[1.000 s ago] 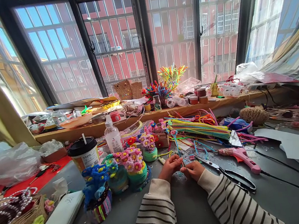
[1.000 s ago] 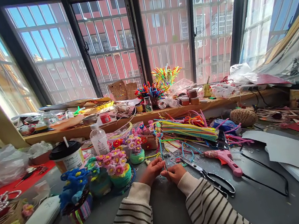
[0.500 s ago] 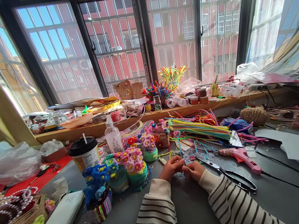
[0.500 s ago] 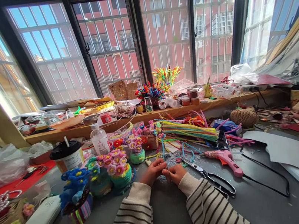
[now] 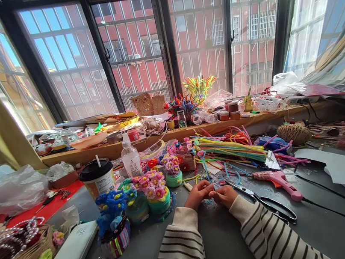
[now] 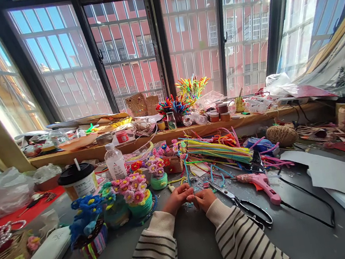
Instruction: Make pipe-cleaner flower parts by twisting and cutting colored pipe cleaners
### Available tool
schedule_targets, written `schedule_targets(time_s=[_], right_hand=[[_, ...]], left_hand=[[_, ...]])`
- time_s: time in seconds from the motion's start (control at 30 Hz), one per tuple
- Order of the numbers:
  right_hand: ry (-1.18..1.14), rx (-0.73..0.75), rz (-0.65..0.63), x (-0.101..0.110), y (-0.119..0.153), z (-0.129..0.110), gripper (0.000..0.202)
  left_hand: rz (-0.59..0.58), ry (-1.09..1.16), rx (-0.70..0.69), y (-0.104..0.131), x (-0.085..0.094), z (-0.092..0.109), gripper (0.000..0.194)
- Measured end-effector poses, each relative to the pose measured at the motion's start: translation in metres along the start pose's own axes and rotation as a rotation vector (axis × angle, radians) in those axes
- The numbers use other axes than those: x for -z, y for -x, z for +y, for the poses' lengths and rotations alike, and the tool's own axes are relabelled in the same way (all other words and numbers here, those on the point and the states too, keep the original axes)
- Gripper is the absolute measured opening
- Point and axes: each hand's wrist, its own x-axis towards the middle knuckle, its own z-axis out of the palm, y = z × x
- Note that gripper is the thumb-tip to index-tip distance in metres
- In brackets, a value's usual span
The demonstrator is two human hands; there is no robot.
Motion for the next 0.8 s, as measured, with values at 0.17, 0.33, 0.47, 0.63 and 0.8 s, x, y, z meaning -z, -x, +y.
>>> schedule_targets(time_s=[0.17, 0.33, 0.47, 0.63, 0.8], right_hand=[[0.018, 0.0, -0.029, 0.001, -0.001, 0.0, 0.058], [0.043, -0.019, -0.042, 0.001, -0.002, 0.0, 0.06], [0.034, -0.024, -0.038, 0.0, -0.002, 0.0, 0.061], [0.024, -0.014, -0.012, 0.001, 0.0, -0.002, 0.064], [0.056, 0.002, -0.042, 0.004, 0.002, -0.012, 0.072]], left_hand=[[0.1, 0.007, -0.058, -0.003, 0.002, 0.0, 0.021], [0.154, 0.013, -0.095, -0.005, 0.007, -0.001, 0.029], [0.18, 0.005, -0.089, -0.008, 0.01, -0.004, 0.033], [0.229, 0.003, -0.042, -0.009, 0.01, -0.006, 0.027], [0.229, -0.006, -0.063, -0.008, 0.008, -0.004, 0.023]])
